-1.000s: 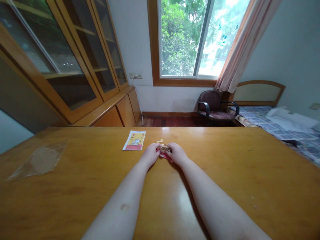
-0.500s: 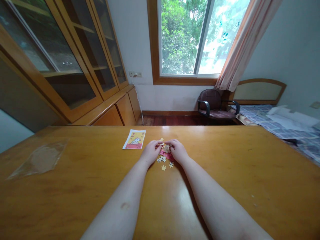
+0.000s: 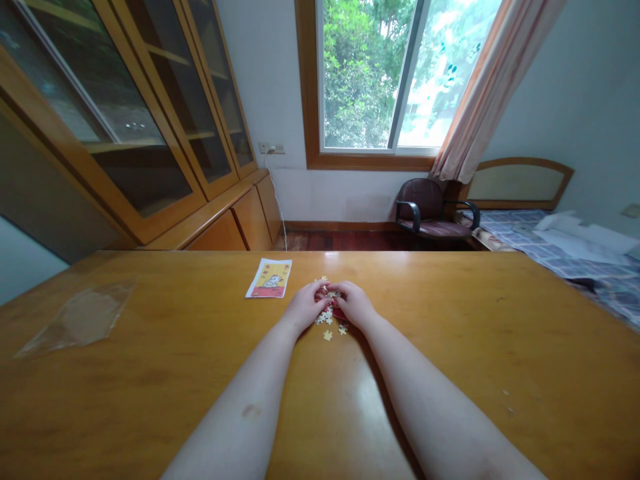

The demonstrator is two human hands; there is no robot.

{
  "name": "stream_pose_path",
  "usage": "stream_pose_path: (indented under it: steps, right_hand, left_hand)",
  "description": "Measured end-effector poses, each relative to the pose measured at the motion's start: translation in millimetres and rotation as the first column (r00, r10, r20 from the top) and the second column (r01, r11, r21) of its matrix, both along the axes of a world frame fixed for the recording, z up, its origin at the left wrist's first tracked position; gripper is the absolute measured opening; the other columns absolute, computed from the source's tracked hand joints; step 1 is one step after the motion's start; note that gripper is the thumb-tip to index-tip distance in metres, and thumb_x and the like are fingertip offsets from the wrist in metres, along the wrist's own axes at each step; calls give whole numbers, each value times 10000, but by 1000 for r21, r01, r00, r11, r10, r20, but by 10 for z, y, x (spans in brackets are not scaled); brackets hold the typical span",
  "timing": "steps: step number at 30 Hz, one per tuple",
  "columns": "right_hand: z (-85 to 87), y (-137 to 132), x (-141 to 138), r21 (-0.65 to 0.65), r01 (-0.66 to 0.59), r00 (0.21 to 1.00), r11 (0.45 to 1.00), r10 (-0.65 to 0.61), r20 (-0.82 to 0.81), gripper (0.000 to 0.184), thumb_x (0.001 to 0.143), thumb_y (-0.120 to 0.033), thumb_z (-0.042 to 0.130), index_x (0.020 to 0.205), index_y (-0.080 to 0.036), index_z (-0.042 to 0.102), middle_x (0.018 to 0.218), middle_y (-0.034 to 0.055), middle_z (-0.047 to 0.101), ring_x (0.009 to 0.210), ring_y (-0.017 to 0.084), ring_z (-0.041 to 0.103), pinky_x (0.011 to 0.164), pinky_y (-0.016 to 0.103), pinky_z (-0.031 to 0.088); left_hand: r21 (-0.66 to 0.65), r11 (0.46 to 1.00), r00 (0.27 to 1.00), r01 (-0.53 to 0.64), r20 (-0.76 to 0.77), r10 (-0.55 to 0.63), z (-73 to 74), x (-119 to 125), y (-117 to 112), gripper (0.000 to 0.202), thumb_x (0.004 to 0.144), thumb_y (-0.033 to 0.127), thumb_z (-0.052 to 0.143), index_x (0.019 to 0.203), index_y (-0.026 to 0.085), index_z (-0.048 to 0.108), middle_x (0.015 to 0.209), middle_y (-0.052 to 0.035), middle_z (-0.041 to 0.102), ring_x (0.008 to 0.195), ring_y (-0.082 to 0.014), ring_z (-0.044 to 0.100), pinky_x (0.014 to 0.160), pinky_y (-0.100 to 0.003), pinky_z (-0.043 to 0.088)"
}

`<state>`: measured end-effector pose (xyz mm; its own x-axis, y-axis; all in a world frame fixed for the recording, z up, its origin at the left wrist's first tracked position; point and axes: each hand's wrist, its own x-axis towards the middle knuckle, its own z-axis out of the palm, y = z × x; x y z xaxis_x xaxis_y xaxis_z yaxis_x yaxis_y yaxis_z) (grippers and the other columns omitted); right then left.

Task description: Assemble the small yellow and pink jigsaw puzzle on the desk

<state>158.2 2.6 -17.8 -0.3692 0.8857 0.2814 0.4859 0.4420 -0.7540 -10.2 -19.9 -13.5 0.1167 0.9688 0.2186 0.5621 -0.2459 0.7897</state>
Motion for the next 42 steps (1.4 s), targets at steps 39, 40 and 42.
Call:
stream_pose_path:
  steps: [39,40,42]
  right_hand:
    - [-25,75,16,-85,222,960,971,-233,-154,312,842,-283,569,1113,-166,671,988,77,709,909,201,641,866,357,496]
    - [-33,77,17,-83,221,961,972,-231,-149,318,843,-283,571,1122,-166,667,999,79,708,922,202,641,872,359,495]
    - [-50,84,18,-95,203,963,974,-217,-159,335,850,-281,568,1150,-159,652,997,82,708,923,199,645,867,352,499]
  left_hand:
    - [-91,990,833,-110,-551,42,1,-55,-48,671,915,512,438,1507,220,318,1616,-146,174,1476,-340,187,1168,-576,95]
    - [-88,990,830,-108,-557,41,-5,-58,-46,670,920,510,425,1513,222,306,1618,-137,173,1479,-334,180,1170,-579,75]
    - [-100,992,828,-81,-560,11,-15,-62,-46,656,926,510,409,1517,250,294,1609,-104,223,1484,-320,169,1170,-592,28]
